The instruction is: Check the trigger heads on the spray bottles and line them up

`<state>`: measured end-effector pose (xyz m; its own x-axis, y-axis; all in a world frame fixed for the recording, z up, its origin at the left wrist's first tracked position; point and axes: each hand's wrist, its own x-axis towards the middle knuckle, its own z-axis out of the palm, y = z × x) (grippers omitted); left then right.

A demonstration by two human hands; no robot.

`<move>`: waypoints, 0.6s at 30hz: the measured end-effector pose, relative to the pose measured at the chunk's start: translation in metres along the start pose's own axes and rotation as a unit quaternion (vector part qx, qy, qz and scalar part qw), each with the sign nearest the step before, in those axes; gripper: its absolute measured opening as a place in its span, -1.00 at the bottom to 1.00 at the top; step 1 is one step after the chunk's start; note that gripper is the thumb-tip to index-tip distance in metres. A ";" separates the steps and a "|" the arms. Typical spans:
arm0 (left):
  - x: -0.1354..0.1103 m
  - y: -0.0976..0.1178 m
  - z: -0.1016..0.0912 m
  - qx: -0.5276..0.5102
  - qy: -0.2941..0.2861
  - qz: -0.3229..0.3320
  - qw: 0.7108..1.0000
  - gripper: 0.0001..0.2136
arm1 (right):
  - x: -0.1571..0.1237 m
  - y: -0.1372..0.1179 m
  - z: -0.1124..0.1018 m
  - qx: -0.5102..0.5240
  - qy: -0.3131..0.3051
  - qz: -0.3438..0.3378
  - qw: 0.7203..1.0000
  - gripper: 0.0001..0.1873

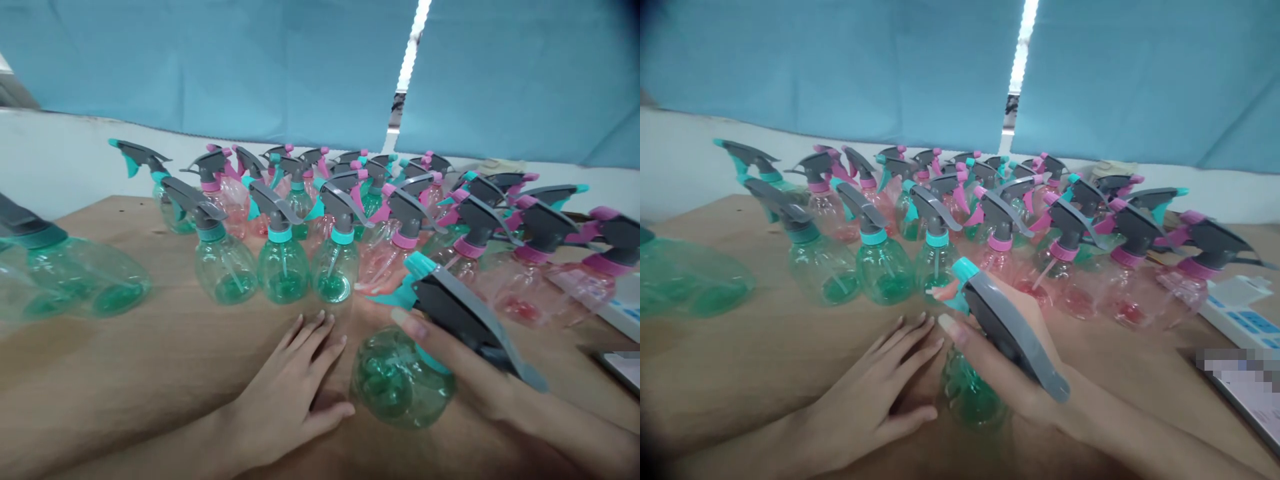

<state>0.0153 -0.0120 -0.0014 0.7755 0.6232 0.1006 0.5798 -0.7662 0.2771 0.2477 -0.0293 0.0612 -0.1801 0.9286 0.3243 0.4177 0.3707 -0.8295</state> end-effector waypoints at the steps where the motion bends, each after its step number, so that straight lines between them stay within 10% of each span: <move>1: 0.000 0.000 0.000 0.001 0.001 0.000 1.000 -0.36 | 0.000 0.000 0.002 0.009 -0.001 0.000 1.000 -0.78; 18: 0.001 0.002 0.000 0.006 0.027 0.008 1.000 -0.48 | 0.006 -0.008 0.003 0.018 -0.010 0.001 1.000 -0.73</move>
<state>0.0169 -0.0128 -0.0005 0.7707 0.6176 0.1568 0.5699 -0.7782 0.2638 0.2402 -0.0269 0.0685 -0.1971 0.9287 0.3141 0.3867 0.3681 -0.8456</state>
